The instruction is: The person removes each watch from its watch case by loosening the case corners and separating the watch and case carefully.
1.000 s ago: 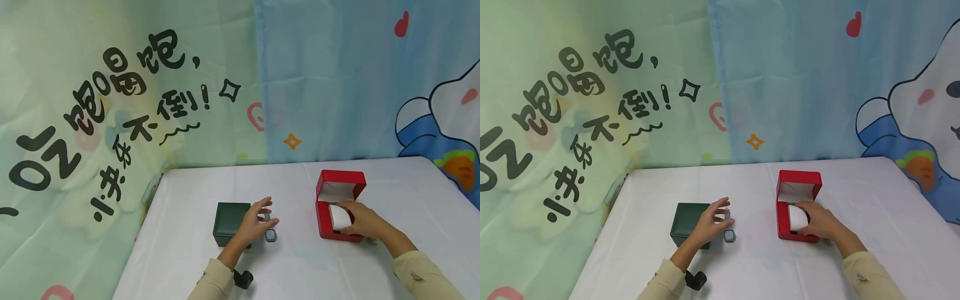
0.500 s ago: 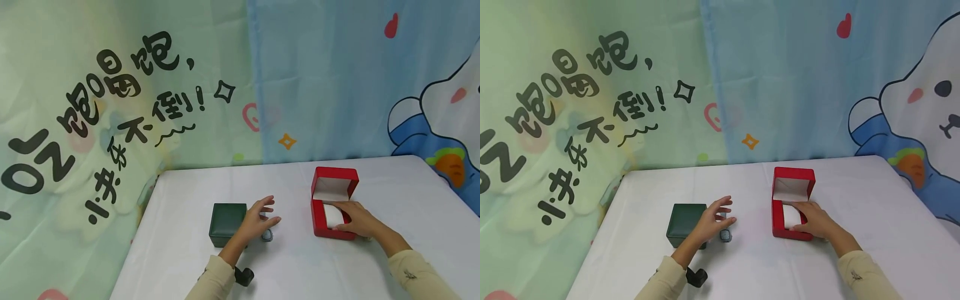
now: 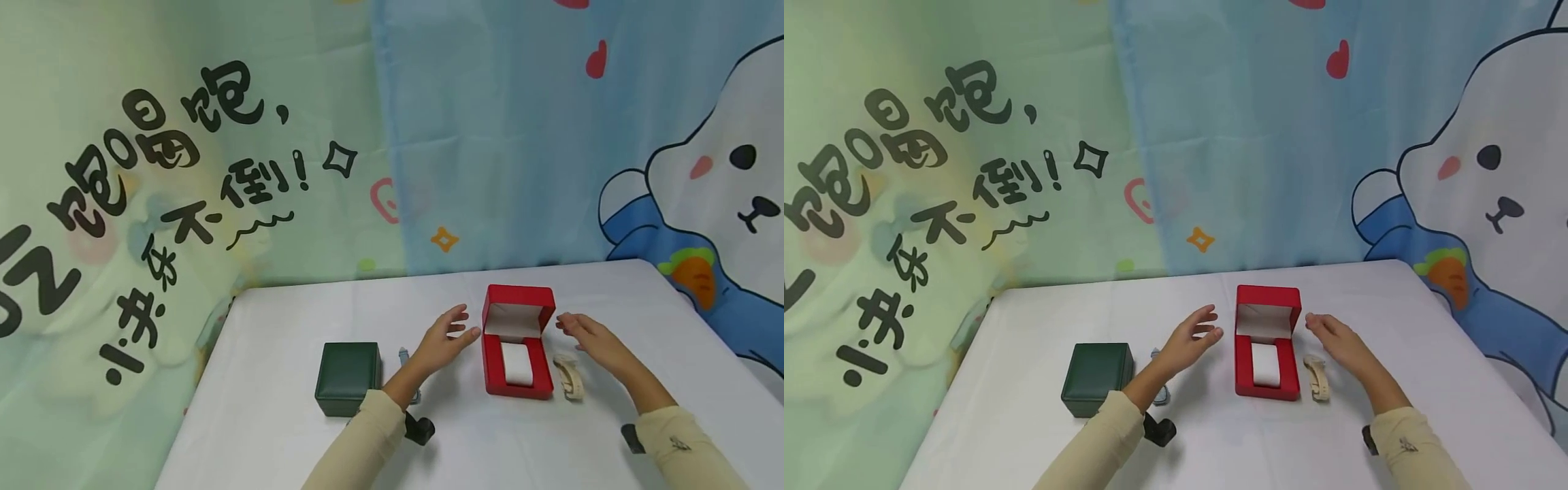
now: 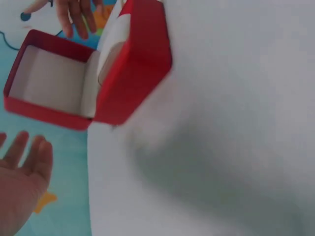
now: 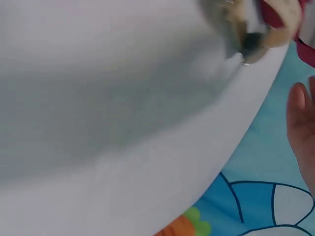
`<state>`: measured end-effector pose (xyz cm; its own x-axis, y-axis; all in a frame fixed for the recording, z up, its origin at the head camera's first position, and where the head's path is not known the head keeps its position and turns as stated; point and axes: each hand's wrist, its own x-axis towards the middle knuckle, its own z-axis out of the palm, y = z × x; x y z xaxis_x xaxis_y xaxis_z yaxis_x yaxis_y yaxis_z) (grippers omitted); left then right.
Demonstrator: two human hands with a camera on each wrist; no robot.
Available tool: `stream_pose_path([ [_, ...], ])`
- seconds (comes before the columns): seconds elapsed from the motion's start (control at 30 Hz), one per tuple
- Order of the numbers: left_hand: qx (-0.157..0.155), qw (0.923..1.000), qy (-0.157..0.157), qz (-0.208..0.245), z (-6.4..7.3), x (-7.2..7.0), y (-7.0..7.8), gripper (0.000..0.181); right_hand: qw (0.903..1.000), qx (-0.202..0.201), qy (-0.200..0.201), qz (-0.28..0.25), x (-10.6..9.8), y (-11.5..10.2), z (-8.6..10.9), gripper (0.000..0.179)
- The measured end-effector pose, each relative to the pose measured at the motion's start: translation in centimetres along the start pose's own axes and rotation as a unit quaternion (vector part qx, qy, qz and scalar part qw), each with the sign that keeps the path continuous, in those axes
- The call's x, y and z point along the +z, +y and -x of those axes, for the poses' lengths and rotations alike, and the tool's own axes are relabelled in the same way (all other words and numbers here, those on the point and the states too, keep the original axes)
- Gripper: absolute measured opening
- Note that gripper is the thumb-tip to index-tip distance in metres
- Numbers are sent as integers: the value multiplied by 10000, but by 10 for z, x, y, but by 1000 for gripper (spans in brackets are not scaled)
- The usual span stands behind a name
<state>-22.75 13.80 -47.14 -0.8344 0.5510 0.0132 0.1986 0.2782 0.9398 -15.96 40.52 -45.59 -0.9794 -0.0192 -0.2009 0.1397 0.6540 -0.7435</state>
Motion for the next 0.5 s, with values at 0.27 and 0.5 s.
stream_pose_path([
  [0.27,-745,9971,48,128,-46,26,14,70,9903,579,-786,-992,-9,-9,-30,88],
  [0.5,-1043,9936,219,374,-58,39,15,61,9761,802,-1048,-1725,-10,-12,-37,89],
])
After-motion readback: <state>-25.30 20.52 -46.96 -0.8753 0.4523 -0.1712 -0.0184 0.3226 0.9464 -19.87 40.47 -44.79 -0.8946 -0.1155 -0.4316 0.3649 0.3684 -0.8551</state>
